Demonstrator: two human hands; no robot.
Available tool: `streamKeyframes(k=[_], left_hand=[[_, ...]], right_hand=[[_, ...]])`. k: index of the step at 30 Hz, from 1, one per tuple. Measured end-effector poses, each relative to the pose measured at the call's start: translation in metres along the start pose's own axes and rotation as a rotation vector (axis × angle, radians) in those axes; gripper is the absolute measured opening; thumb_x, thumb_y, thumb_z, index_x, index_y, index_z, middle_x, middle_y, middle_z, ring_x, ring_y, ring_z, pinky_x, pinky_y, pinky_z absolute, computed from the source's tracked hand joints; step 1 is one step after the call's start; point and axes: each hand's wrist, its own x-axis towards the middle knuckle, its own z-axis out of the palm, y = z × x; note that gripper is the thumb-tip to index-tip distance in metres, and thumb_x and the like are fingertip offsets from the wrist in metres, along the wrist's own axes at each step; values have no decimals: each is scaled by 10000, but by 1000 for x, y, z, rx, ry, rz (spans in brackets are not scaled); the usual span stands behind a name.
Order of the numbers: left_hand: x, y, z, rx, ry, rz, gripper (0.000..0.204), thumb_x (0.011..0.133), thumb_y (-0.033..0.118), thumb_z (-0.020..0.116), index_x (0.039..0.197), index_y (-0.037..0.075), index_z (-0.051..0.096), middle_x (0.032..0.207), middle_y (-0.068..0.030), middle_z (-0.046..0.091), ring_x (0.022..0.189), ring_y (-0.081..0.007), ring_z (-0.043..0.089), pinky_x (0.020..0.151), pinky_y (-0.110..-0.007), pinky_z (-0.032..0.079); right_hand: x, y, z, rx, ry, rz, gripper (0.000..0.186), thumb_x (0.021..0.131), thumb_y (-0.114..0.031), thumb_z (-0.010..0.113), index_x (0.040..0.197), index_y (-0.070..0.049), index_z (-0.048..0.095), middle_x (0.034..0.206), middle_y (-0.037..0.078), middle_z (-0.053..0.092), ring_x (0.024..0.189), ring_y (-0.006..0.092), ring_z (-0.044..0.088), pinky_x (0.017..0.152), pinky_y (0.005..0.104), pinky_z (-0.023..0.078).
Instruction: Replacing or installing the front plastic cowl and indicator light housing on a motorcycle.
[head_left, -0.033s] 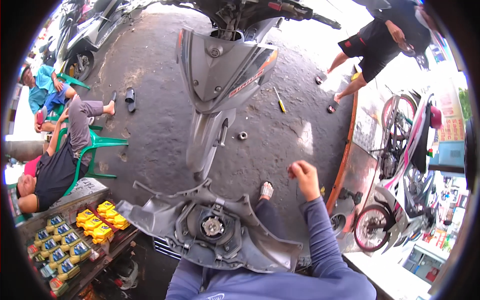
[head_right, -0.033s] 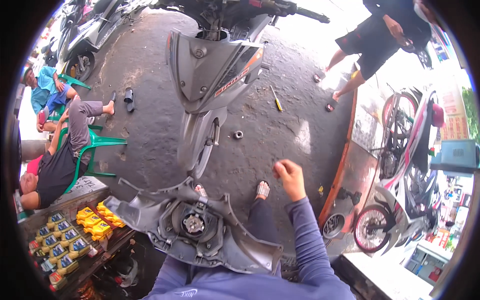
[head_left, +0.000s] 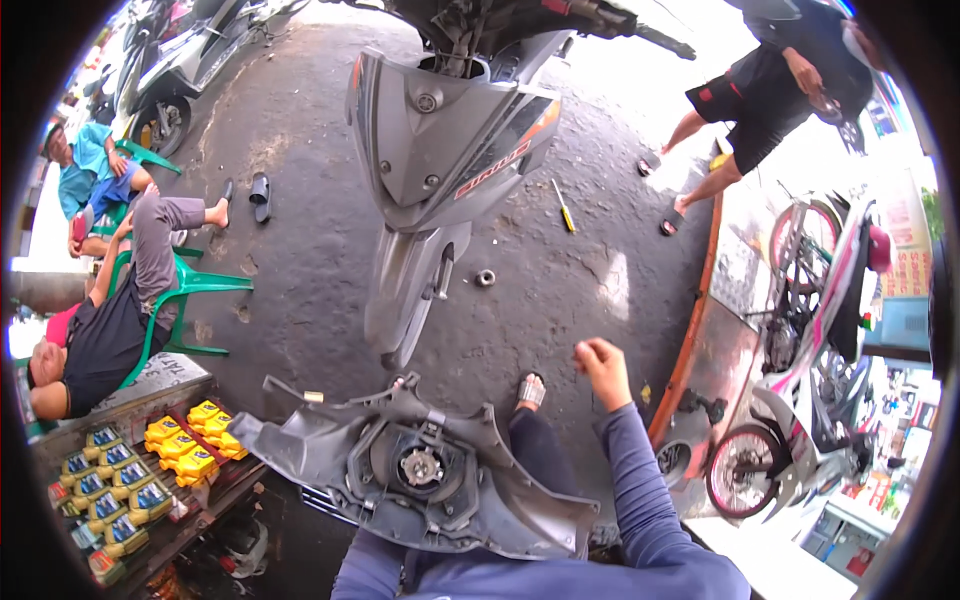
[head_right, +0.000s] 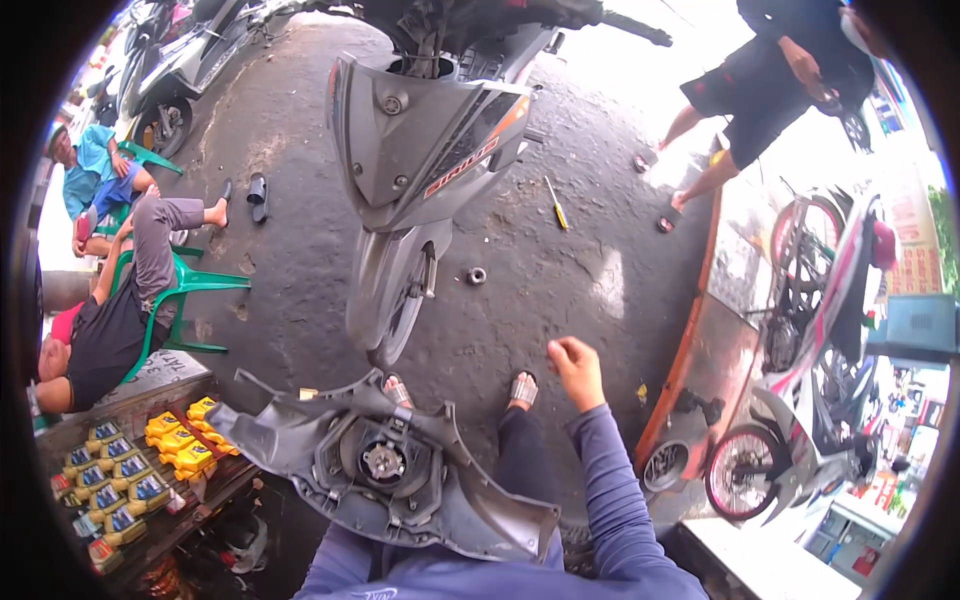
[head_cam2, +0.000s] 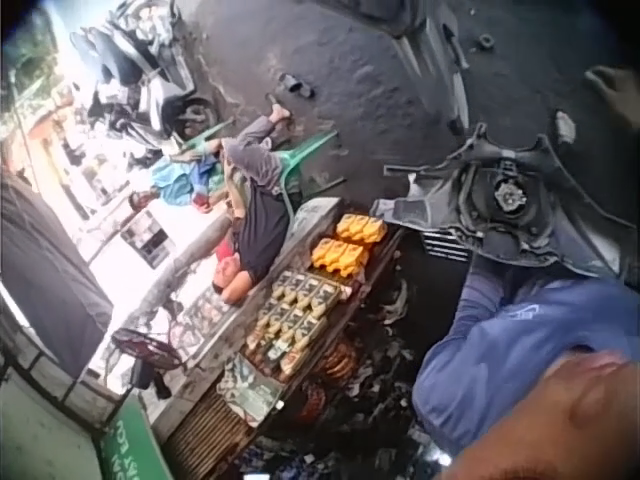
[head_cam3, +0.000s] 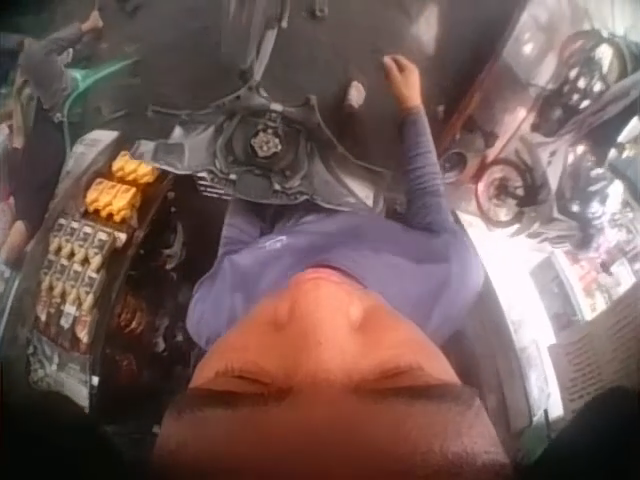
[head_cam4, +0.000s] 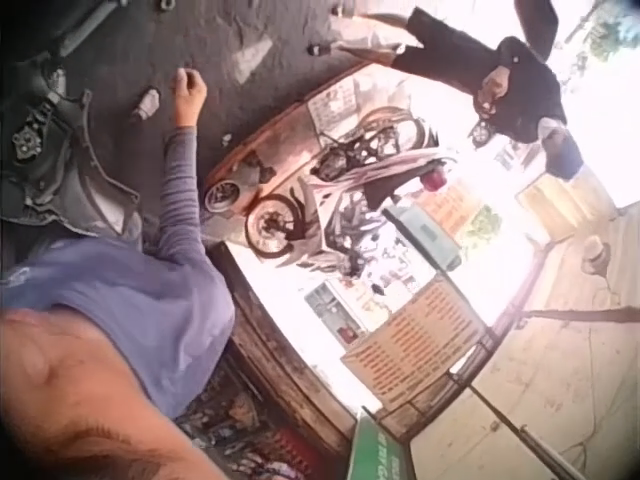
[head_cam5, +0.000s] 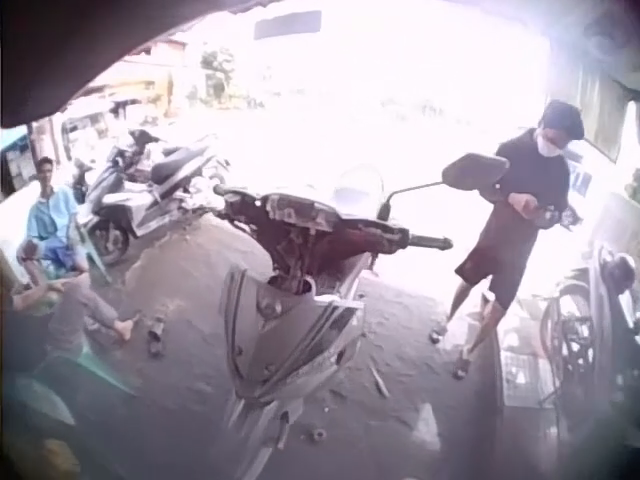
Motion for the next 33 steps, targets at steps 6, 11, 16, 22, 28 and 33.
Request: streamKeyframes(k=[6, 11, 16, 22, 28, 33], left_hand=[[-15, -214, 7, 150, 128, -46, 420, 996, 281, 519, 1357, 75, 462, 1185, -64, 608, 1108, -162, 561, 1062, -361, 384], [-69, -334, -17, 360, 239, -74, 428, 991, 288, 526, 1358, 78, 463, 1192, -65, 609, 1119, -166, 559, 1073, -369, 372], [-61, -351, -40, 598, 391, 14, 436, 986, 295, 532, 1359, 81, 464, 1200, -66, 610, 1130, -171, 557, 1084, -378, 361], [-81, -226, -37, 778, 480, -27, 446, 980, 304, 540, 1361, 84, 466, 1208, -67, 611, 1143, -177, 554, 1098, -388, 348], [-82, -24, 28, 782, 519, -41, 456, 974, 312, 548, 1362, 87, 467, 1217, -68, 612, 1156, -183, 552, 1111, -399, 334], [-90, 119, 110, 781, 474, -59, 464, 969, 319, 554, 1363, 90, 469, 1224, -69, 613, 1167, -188, 549, 1123, -407, 323]], right_hand=[[205, 304, 59, -785, -111, 8, 553, 802, -394, 762, 1140, 14, 601, 1031, 192, 652, 962, 315, 650, 815, 390, 520], [349, 371, 195, -1149, -253, -165, 749, 780, -370, 762, 1395, -98, 432, 1407, 198, 423, 1173, 363, 548, 919, 430, 478], [440, 419, 215, -1396, -158, -574, 553, 872, -174, 562, 1388, -344, 461, 1508, 136, 321, 1170, 391, 519, 921, 490, 448], [322, 381, 172, -985, -389, -271, 597, 814, -233, 694, 1364, -218, 462, 1272, 250, 478, 1029, 433, 618, 902, 468, 503], [120, 112, 9, -160, -264, -305, 821, 721, -148, 838, 1422, -88, 414, 1199, 112, 566, 894, 169, 601, 774, 309, 511], [-79, -203, -38, -259, -486, -851, 767, 713, -233, 796, 1377, -16, 480, 1217, 131, 527, 1025, 215, 537, 876, 317, 436]])
